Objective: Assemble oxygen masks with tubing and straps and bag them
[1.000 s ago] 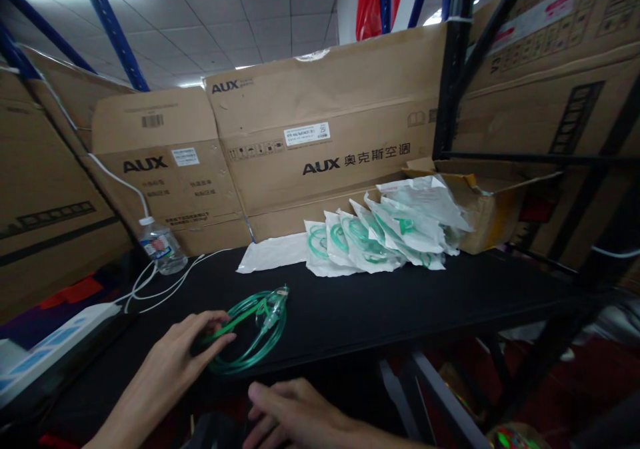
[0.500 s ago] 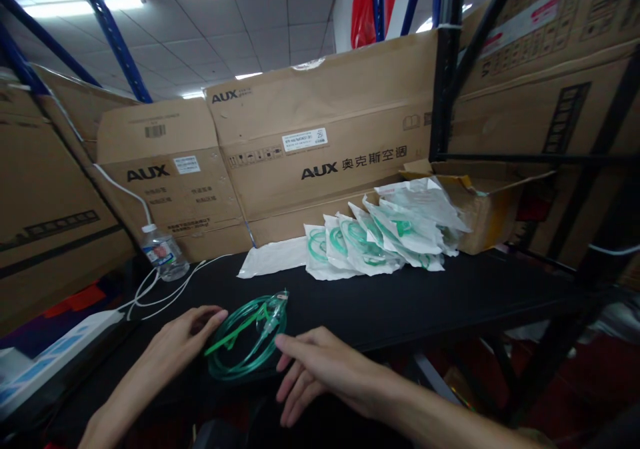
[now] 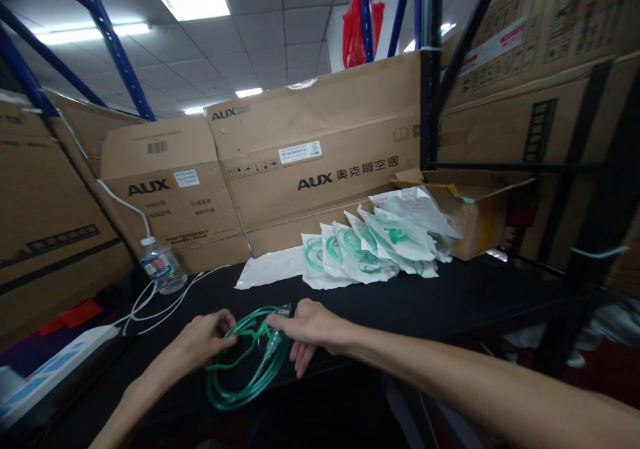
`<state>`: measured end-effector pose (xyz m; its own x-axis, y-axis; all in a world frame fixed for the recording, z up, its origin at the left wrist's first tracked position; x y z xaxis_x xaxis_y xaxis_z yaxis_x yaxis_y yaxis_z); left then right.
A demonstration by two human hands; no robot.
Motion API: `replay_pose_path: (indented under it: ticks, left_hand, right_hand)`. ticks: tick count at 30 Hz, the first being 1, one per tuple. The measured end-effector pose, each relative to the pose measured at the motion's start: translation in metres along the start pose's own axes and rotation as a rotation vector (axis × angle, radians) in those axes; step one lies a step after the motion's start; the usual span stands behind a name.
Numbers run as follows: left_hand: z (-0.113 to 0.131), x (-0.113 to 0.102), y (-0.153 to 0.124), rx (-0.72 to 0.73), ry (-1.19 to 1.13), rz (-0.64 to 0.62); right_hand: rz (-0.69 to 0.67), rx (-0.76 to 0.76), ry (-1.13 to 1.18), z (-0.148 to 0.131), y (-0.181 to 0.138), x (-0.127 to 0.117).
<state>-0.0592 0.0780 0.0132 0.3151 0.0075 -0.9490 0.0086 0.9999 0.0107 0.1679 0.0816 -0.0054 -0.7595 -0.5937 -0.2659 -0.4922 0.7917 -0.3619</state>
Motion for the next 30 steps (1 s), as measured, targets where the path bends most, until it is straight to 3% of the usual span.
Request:
replay_pose_path:
  ticks: [7,13,21,26,30]
  left_hand:
    - [0.01,0.006,-0.002,0.088,-0.051,0.171]
    - [0.008,0.009,0.0,0.073,-0.123,0.335]
    - [0.032,0.002,0.008,-0.002,-0.163,0.439]
    - [0.051,0.02,0.016,0.019,-0.096,0.314]
    - [0.067,0.032,0.005,0.089,-0.005,0.271]
  right_hand:
    - [0.231,-0.17,-0.112,-0.021,0.023,-0.012]
    - [0.366,-0.301,0.155,-0.021,0.044,-0.012]
    - [0.078,-0.343,0.812,-0.024,0.054,0.022]
    - [0.073,-0.289,1.055,-0.019,0.064,0.028]
    - [0.124,-0.263,1.159,-0.016,0.071,0.032]
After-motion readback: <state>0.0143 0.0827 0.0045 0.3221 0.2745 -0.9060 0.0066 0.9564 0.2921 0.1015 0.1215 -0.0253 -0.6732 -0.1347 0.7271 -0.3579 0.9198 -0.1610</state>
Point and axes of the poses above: each hand's wrist, its own y-axis towards the middle knuckle, its own x-axis out of the palm, z = x × y, the point moved 5 cm from there along y, towards the middle knuckle, and after that the axes turned 2 degrees about z, right-handed, at the moved point
